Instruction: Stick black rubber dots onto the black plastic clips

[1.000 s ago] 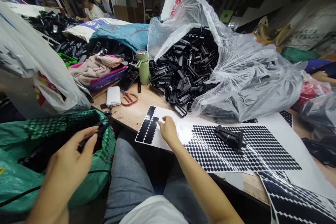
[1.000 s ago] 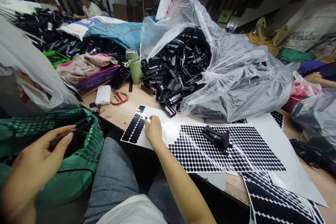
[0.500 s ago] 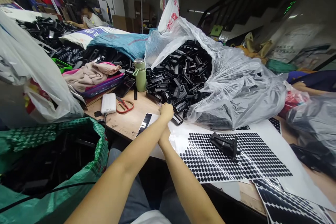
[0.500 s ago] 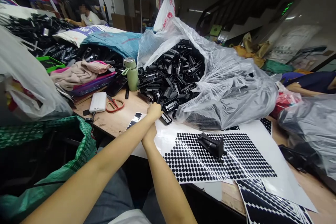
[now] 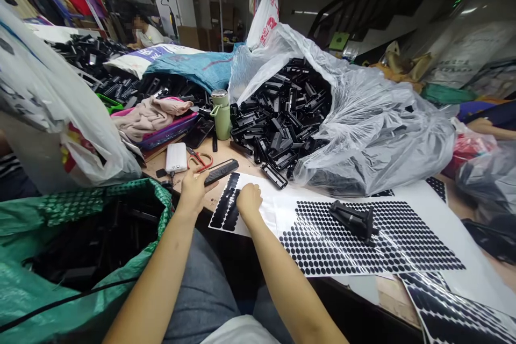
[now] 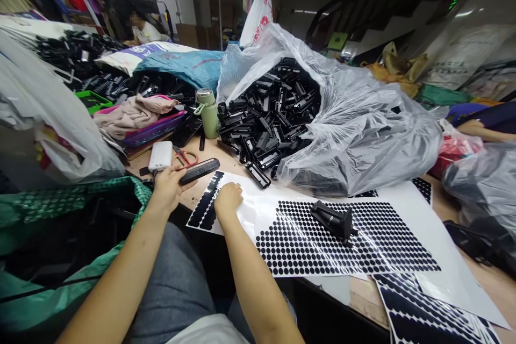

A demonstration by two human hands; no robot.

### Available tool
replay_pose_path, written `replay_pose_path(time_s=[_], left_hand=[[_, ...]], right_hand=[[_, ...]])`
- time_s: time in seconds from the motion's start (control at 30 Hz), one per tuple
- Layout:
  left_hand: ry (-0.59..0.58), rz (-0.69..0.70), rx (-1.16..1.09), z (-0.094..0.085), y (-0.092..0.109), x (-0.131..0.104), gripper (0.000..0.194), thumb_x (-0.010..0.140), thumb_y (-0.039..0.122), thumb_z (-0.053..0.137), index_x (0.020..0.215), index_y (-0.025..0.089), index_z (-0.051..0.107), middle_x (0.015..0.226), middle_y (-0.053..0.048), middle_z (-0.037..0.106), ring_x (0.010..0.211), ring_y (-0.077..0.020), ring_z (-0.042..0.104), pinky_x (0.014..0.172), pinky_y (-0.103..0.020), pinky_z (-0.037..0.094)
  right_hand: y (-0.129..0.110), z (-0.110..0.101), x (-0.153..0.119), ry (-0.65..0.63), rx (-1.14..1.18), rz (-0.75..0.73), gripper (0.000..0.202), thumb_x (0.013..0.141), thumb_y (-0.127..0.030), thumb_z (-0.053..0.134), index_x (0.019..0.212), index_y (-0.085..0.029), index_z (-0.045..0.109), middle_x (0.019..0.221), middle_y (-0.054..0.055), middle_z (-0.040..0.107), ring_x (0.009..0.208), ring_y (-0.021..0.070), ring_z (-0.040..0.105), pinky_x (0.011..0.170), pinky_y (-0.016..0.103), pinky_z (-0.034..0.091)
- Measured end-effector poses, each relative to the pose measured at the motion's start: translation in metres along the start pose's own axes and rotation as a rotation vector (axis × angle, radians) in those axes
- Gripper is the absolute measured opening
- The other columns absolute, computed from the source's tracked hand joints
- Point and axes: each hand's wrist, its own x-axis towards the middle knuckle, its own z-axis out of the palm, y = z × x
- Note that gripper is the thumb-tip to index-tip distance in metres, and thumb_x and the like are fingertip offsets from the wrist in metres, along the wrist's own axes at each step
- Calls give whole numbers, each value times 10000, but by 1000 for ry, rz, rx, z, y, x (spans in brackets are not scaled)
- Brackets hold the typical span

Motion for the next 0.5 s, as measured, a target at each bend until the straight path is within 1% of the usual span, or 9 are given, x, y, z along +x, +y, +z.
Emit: replay_pose_path(time_s=[0.07, 0.17, 0.23, 0.3, 0.4, 0.43, 0.5], left_hand=[[36, -80, -141, -8, 1, -10, 174, 695, 149, 567, 868, 168, 559, 881, -43, 598, 812, -165, 613, 677, -374, 548], [88, -139, -184, -16, 2, -23, 141, 704, 110, 543, 832, 153, 584, 845, -42, 602, 773, -159, 612, 643, -366, 556], [78, -189, -187, -20, 3, -30, 118, 699, 105, 556, 805, 138, 595, 817, -44, 601, 754, -166, 612, 616, -371, 561], [23, -247, -171, -24, 5, -37, 104, 698, 116, 573, 795, 119, 611, 813, -59, 608, 750, -177, 614, 597, -371, 563], [-91, -318, -163, -24, 10, -49, 101, 708, 118, 572, 792, 104, 627, 878, -87, 625, 791, -187, 615, 602, -367, 565], [-132, -339, -162, -23, 12, -52, 105, 710, 115, 572, 797, 105, 630, 902, -92, 629, 805, -189, 615, 606, -366, 566], [-203, -383, -152, -20, 16, -59, 115, 710, 114, 575, 809, 109, 634, 915, -97, 635, 808, -192, 617, 607, -369, 566]], right_hand=[[-1, -1, -2, -1, 37, -18, 274, 756, -38, 402, 985, -44, 552, 1054, 232, 529, 1019, 327, 506, 791, 428, 402], [2, -8, -6, -12, 130, -91, 186, 780, -118, 431, 895, -81, 573, 984, 194, 566, 936, 282, 542, 786, 388, 400], [7, -19, -10, -14, 211, -148, 149, 792, -178, 443, 831, -117, 574, 932, 150, 587, 891, 241, 548, 787, 354, 399], [14, -35, -13, -13, 303, -191, 155, 802, -239, 438, 804, -143, 560, 888, 107, 599, 854, 202, 547, 776, 323, 409], [27, -66, -19, -46, 426, -218, 213, 805, -341, 431, 806, -160, 543, 819, 54, 603, 767, 154, 555, 711, 289, 445], [30, -77, -21, -92, 483, -217, 220, 792, -363, 451, 796, -162, 541, 811, 44, 600, 750, 144, 558, 694, 282, 457], [36, -96, -26, -246, 622, -196, 217, 742, -377, 526, 746, -161, 540, 812, 35, 589, 747, 131, 560, 696, 280, 474]])
